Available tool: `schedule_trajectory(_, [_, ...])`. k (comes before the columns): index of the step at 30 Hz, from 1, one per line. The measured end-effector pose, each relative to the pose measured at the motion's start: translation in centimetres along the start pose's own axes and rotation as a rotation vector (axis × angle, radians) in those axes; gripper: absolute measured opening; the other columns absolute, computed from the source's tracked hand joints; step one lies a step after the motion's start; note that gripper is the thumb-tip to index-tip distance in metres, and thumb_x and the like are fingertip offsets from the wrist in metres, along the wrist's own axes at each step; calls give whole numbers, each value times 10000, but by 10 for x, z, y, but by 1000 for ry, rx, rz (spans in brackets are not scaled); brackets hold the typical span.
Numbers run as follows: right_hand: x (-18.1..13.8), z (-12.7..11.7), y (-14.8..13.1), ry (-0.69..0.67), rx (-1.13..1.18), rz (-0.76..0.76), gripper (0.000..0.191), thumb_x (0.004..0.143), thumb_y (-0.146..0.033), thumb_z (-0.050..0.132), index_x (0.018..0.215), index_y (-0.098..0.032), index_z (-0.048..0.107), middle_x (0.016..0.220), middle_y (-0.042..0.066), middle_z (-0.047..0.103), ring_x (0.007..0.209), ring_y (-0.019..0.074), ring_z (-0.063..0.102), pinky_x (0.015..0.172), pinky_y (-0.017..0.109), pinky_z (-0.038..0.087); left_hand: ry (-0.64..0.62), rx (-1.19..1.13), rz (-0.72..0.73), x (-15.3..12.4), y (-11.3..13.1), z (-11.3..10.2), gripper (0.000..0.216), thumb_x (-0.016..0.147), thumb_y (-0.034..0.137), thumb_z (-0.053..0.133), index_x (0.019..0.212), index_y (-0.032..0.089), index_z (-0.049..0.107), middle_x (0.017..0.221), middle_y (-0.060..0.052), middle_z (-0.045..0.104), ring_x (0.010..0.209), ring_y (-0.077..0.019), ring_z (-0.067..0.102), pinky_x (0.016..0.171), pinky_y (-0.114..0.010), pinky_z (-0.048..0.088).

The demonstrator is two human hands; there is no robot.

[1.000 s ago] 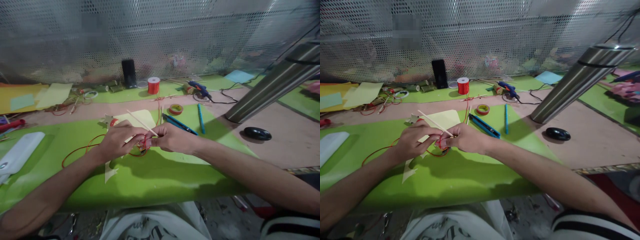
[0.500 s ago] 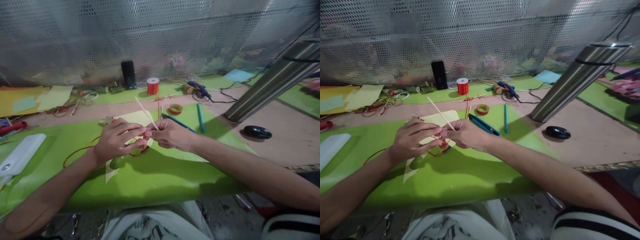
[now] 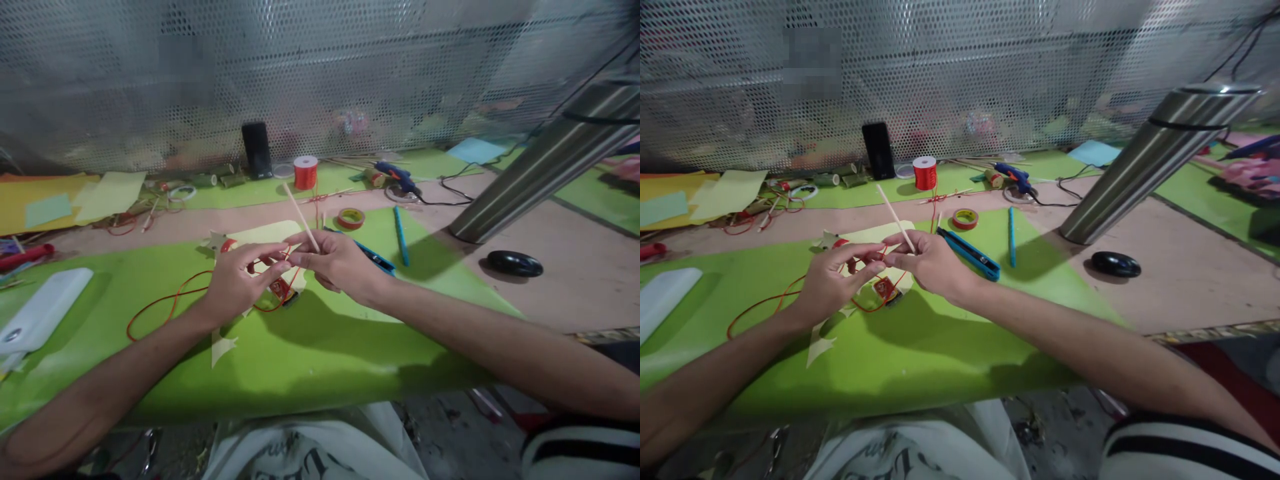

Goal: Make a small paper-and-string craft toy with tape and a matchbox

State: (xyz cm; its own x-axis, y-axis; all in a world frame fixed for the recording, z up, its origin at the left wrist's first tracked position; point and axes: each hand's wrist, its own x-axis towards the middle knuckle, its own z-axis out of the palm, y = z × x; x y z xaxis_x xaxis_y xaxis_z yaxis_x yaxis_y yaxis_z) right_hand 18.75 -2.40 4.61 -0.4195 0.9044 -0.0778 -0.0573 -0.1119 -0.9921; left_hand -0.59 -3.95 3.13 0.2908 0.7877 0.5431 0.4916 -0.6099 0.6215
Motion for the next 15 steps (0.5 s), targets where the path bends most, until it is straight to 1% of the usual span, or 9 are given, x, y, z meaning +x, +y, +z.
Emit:
schedule_trajectory(2, [1,1,0,21,19,-18,425,646,-274,833,960,-161,571,652,-89,595,358,-5,275,345,201,151,-34,-101,-94,1,1,-1,261,863,360,715,1038,172,761,948,-74,795,769,-164,731,595,-238,568])
schedule_trajectory(5, [2,1,0,16,17,-16,446,621,-285,861,908,-168,540,643,-96,592,386,-7,298,369,190,162,-84,-217,-192,4,1,-3,288,852,370,713,1028,147,758,942,-93,790,781,-178,734,633,-260,593])
schedule_trajectory(8, [3,1,-2,13,14,-10,457,606,-318,876,866,-163,533,618,-100,567,417,-2,348,395,183,193,-114,-240,-211,5,-2,-3,277,844,370,718,992,139,763,898,-92,790,729,-176,727,597,-260,583])
schedule_trajectory(10, [3,1,-3,15,22,-5,474,589,-330,889,851,-161,532,600,-103,550,423,-2,359,403,183,201,-88,-190,-157,5,-3,-3,236,861,351,702,959,146,765,871,-78,790,696,-164,718,563,-246,563])
schedule_trajectory(11, [3,1,-3,14,26,-3,475,584,-333,892,848,-159,537,598,-103,550,422,-2,355,402,185,200,-62,-134,-104,4,-3,-3,207,872,333,692,946,153,762,858,-68,789,687,-157,713,551,-238,550])
schedule_trajectory(13, [3,2,-4,8,31,-3,462,588,-334,893,848,-157,553,608,-95,563,417,-2,342,396,191,196,1,31,57,3,-2,-3,149,891,289,678,925,165,752,846,-53,788,697,-151,712,569,-240,539])
schedule_trajectory(15, [1,3,-4,0,31,-6,436,605,-333,885,849,-155,571,630,-83,579,419,0,340,389,196,194,70,226,261,1,-1,-3,103,900,249,675,907,167,736,838,-46,788,723,-155,719,633,-260,544])
